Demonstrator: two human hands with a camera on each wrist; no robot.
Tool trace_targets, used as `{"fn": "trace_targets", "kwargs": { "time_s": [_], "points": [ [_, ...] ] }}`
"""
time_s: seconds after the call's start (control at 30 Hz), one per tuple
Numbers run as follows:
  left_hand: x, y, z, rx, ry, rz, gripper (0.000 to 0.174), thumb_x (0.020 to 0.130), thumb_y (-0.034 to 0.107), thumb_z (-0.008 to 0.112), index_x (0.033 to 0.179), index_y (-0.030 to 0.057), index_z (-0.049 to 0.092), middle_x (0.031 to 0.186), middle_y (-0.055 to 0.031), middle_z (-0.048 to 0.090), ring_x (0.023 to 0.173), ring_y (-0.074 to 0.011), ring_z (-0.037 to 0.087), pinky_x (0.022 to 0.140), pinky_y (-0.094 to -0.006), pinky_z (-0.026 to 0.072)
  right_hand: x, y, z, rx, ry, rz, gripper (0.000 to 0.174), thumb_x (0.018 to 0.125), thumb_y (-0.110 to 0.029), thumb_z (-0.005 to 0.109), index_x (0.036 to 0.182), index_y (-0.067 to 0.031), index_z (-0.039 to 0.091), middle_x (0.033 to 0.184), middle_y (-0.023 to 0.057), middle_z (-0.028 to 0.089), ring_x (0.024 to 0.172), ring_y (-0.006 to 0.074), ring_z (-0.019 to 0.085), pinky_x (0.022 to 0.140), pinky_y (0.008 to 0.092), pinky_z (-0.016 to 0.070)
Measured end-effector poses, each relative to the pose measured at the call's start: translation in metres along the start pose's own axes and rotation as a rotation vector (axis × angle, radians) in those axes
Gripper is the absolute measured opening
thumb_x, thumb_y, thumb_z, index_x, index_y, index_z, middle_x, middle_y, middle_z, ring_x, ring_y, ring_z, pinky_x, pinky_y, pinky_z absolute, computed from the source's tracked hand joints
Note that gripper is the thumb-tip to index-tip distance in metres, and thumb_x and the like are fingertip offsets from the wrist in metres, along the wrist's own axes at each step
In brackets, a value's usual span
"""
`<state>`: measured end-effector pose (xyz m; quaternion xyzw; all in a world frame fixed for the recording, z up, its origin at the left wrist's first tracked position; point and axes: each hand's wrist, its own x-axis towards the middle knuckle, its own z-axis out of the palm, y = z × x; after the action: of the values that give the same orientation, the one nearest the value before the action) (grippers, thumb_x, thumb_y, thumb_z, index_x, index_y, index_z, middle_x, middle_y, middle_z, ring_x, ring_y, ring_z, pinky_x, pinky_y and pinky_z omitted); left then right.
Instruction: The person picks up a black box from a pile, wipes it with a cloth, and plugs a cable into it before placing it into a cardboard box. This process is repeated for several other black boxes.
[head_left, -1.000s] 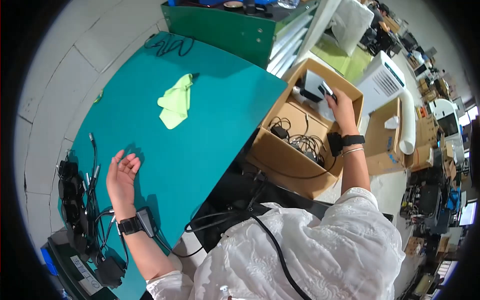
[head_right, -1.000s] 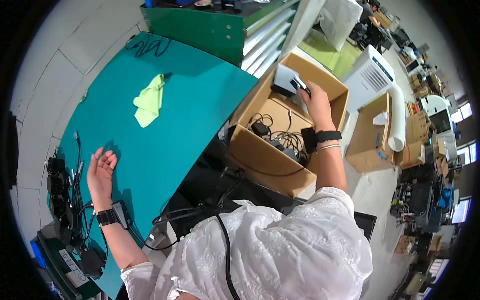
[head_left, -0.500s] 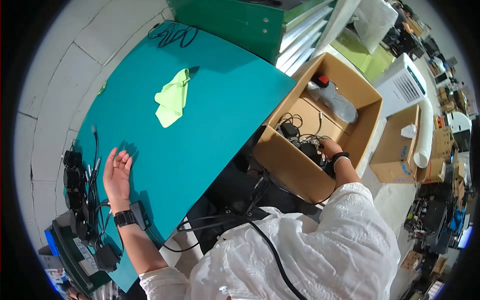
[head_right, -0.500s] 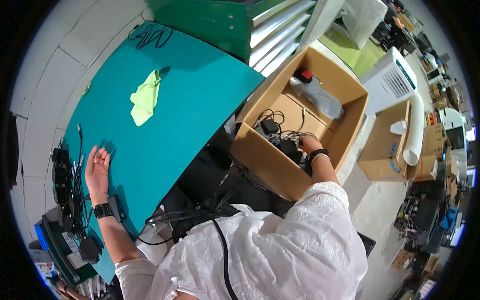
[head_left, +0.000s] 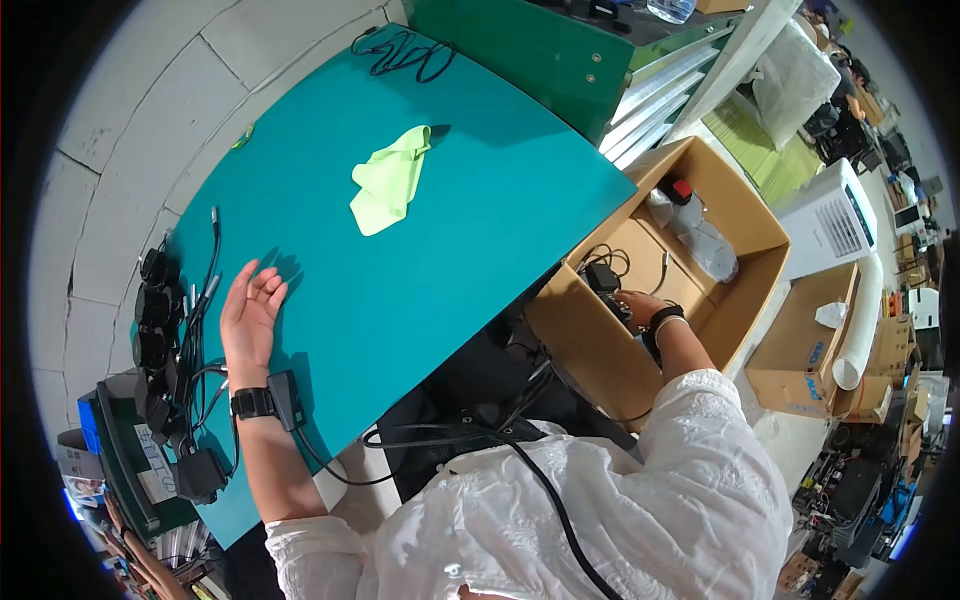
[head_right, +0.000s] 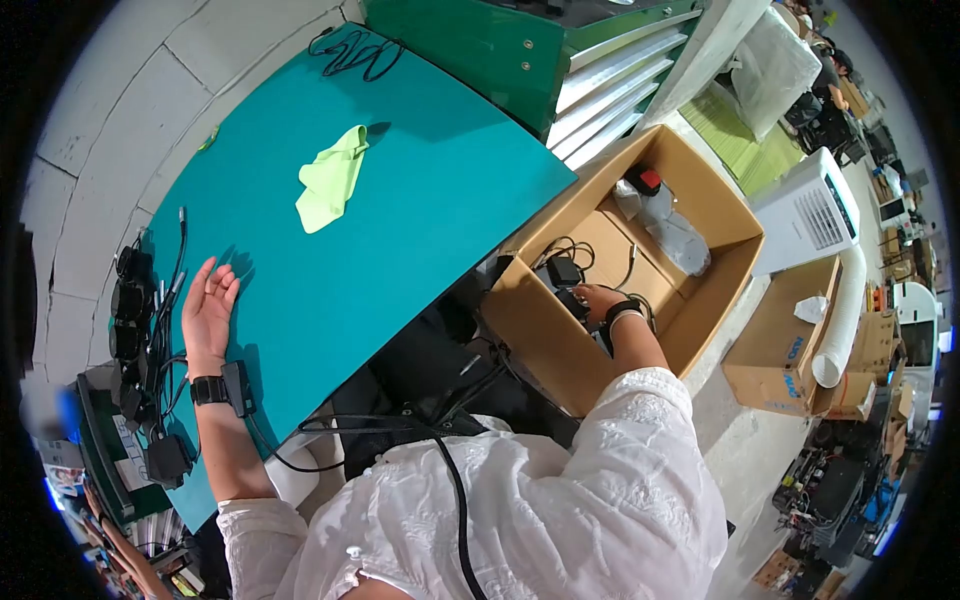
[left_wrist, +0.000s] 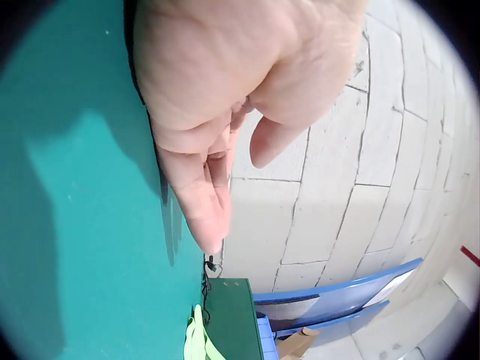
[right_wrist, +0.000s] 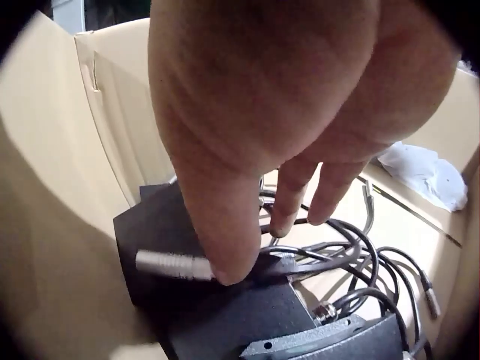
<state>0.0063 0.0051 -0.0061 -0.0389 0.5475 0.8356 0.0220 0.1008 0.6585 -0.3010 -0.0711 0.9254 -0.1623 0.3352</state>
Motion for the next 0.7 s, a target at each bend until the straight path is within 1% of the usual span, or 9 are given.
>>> {"fn": "trace_targets", "kwargs": {
  "time_s": [0.13,0.17,0.27,0.3,0.33,0.4,0.53,0.63,0.7],
  "points": [
    [0.004,-0.005,-0.004,-0.017,0.019,0.032,0.041,0.098,0.019,0.047,0.128,-0.0082,0.043,0.11,-0.0195,0.058,0.1,-0.0273,0.059,0.093,-0.0387,0.0506,0.005,0.012,-0.01,0.028,0.149,-0.096,0.068,0.072,-0.003,0.065,0.137,-0.0085,0.044,0.135,0.0166,0.05,0.124,0.0333,0.048,0.104,0.0365,0.0408],
    [0.004,-0.005,-0.003,-0.048,-0.018,0.021,0.039,0.098,0.018,0.047,0.127,-0.0081,0.044,0.11,-0.0204,0.059,0.1,-0.0283,0.059,0.092,-0.0407,0.0506,-0.037,-0.05,-0.06,0.061,0.188,0.079,0.054,0.076,-0.002,0.057,0.129,-0.0069,0.052,0.124,0.0197,0.057,0.117,0.0338,0.053,0.099,0.0367,0.0443],
    [0.003,-0.005,0.0,-0.092,-0.043,0.031,0.034,0.096,0.014,0.047,0.122,-0.0079,0.048,0.107,-0.0228,0.06,0.1,-0.0312,0.06,0.092,-0.0457,0.0504,-0.038,-0.022,-0.083,0.198,0.578,0.361,0.027,0.085,-0.007,0.05,0.106,-0.0113,0.068,0.098,0.0153,0.069,0.093,0.0332,0.065,0.079,0.0431,0.0509],
    [0.004,-0.007,-0.002,-0.093,-0.057,0.031,0.035,0.097,0.015,0.047,0.123,-0.0078,0.048,0.108,-0.0221,0.059,0.101,-0.0309,0.059,0.094,-0.0448,0.049,-0.077,-0.103,-0.135,0.111,0.715,0.446,0.025,0.086,-0.007,0.05,0.103,-0.0094,0.068,0.09,0.0184,0.068,0.084,0.0332,0.066,0.072,0.0409,0.0513],
    [0.004,-0.007,-0.004,-0.091,-0.072,0.027,0.036,0.097,0.016,0.047,0.123,-0.0077,0.049,0.109,-0.0214,0.059,0.103,-0.0305,0.058,0.096,-0.044,0.0476,-0.08,-0.106,-0.149,-0.07,0.927,0.425,0.019,0.086,-0.005,0.052,0.098,-0.0053,0.067,0.082,0.0171,0.067,0.074,0.0259,0.066,0.067,0.0354,0.0505],
    [0.002,-0.004,0.0,-0.114,-0.08,0.02,0.035,0.097,0.015,0.046,0.123,-0.008,0.049,0.108,-0.0216,0.059,0.101,-0.0309,0.058,0.095,-0.0441,0.0478,-0.11,-0.174,-0.198,0.136,1.181,0.122,0.011,0.086,-0.003,0.056,0.094,-0.0018,0.064,0.076,0.0123,0.065,0.071,0.0169,0.063,0.065,0.0305,0.0488],
    [-0.001,-0.002,0.002,-0.165,-0.036,0.014,0.032,0.097,0.015,0.045,0.119,-0.0077,0.05,0.106,-0.0214,0.059,0.097,-0.0301,0.06,0.092,-0.0436,0.0507,-0.118,-0.299,-0.267,0.116,1.339,-0.472,0.007,0.086,0.002,0.058,0.091,-0.0004,0.061,0.08,0.0068,0.062,0.069,0.0133,0.058,0.062,0.0254,0.0459],
    [-0.003,0.0,0.006,-0.184,0.0,-0.004,0.029,0.097,0.015,0.046,0.116,-0.0072,0.051,0.105,-0.021,0.06,0.093,-0.0291,0.061,0.089,-0.043,0.0525,-0.091,-0.415,-0.296,0.125,1.092,-0.941,0.008,0.086,0.002,0.058,0.091,-0.0017,0.062,0.083,0.0071,0.064,0.073,0.0147,0.061,0.061,0.0256,0.047],
    [-0.005,0.001,0.006,-0.218,0.036,-0.002,0.027,0.097,0.014,0.048,0.114,-0.0064,0.052,0.101,-0.0207,0.061,0.091,-0.0289,0.062,0.088,-0.0431,0.0534,-0.068,-0.484,-0.301,0.07,0.869,-0.982,0.014,0.081,-0.003,0.056,0.092,-0.0028,0.063,0.091,0.011,0.065,0.081,0.027,0.063,0.069,0.0346,0.0502]
  ]
}}
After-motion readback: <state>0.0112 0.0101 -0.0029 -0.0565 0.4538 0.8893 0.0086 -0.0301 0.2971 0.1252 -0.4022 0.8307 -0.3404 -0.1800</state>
